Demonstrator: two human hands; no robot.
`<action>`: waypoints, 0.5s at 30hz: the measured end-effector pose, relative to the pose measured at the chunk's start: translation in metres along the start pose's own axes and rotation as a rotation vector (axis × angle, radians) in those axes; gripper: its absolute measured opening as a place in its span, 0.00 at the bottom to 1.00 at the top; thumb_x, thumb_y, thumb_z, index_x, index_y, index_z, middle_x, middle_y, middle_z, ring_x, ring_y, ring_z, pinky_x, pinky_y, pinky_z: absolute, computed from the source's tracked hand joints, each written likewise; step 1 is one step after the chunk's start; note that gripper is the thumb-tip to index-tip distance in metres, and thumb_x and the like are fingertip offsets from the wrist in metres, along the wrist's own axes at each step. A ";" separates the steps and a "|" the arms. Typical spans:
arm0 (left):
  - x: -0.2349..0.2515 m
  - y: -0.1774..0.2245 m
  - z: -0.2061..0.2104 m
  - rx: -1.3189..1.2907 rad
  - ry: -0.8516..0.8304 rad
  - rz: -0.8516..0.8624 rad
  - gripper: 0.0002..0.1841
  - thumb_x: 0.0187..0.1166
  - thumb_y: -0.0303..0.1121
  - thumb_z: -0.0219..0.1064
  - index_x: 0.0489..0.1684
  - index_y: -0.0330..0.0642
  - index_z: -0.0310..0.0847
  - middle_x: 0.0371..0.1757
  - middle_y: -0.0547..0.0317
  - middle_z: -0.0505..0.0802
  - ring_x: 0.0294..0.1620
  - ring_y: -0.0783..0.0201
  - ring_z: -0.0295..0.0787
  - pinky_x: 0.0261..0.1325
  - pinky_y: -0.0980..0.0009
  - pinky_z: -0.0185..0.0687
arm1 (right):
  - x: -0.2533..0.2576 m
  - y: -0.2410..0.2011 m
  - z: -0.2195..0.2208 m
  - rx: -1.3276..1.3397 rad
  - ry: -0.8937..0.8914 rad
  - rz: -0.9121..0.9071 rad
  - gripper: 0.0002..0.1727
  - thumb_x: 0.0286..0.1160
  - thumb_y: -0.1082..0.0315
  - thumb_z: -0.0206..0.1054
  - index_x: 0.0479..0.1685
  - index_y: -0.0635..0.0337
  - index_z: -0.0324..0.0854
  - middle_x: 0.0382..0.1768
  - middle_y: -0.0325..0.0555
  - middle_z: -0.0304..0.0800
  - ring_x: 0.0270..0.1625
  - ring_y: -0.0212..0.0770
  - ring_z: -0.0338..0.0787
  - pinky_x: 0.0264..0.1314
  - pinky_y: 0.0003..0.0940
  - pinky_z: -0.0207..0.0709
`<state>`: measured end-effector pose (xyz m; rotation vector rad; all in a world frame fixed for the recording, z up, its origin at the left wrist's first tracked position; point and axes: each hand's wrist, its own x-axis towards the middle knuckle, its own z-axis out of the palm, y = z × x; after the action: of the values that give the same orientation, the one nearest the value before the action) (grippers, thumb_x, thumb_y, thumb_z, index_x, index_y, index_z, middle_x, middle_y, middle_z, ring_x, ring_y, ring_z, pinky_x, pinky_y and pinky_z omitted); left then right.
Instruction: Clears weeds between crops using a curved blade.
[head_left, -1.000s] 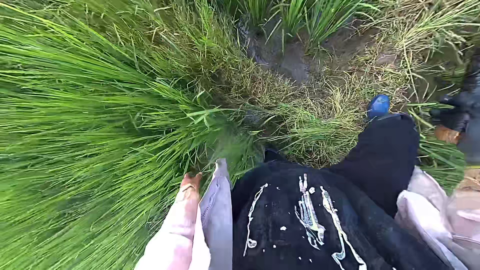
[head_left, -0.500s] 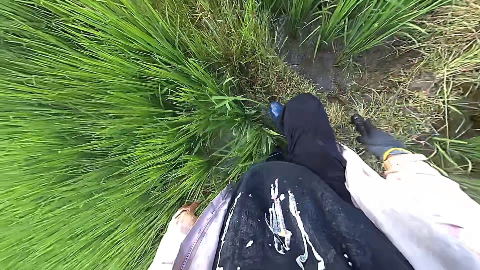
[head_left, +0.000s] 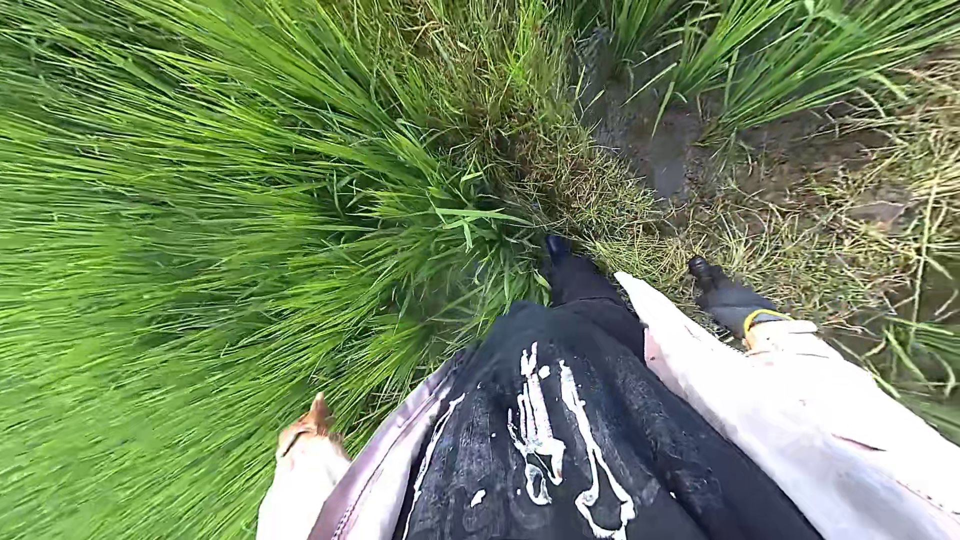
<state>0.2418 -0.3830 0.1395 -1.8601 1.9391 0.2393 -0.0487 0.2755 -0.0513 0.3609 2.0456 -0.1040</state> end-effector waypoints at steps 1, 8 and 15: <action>-0.005 0.051 -0.011 0.035 -0.029 0.001 0.33 0.87 0.60 0.56 0.66 0.35 0.84 0.68 0.40 0.90 0.71 0.48 0.85 0.76 0.47 0.75 | 0.008 0.000 -0.004 -0.001 0.008 0.004 0.41 0.73 0.53 0.67 0.90 0.43 0.58 0.62 0.69 0.88 0.64 0.73 0.87 0.61 0.80 0.74; 0.040 0.193 0.009 -0.202 -0.109 0.411 0.41 0.73 0.36 0.81 0.89 0.47 0.64 0.83 0.36 0.77 0.75 0.37 0.81 0.75 0.36 0.75 | -0.015 -0.014 -0.050 0.072 -0.065 0.042 0.42 0.77 0.55 0.65 0.93 0.44 0.53 0.69 0.64 0.85 0.68 0.69 0.86 0.67 0.75 0.75; 0.006 0.181 0.028 -0.003 -0.286 0.315 0.36 0.79 0.48 0.74 0.86 0.48 0.68 0.80 0.43 0.81 0.82 0.45 0.76 0.83 0.42 0.67 | -0.010 -0.031 -0.095 -0.007 -0.226 0.089 0.39 0.81 0.55 0.63 0.93 0.49 0.56 0.74 0.64 0.81 0.77 0.66 0.80 0.75 0.71 0.69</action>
<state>0.0694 -0.3625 0.0801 -1.4228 2.0145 0.5724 -0.1336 0.2656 0.0003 0.4160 1.8044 -0.0790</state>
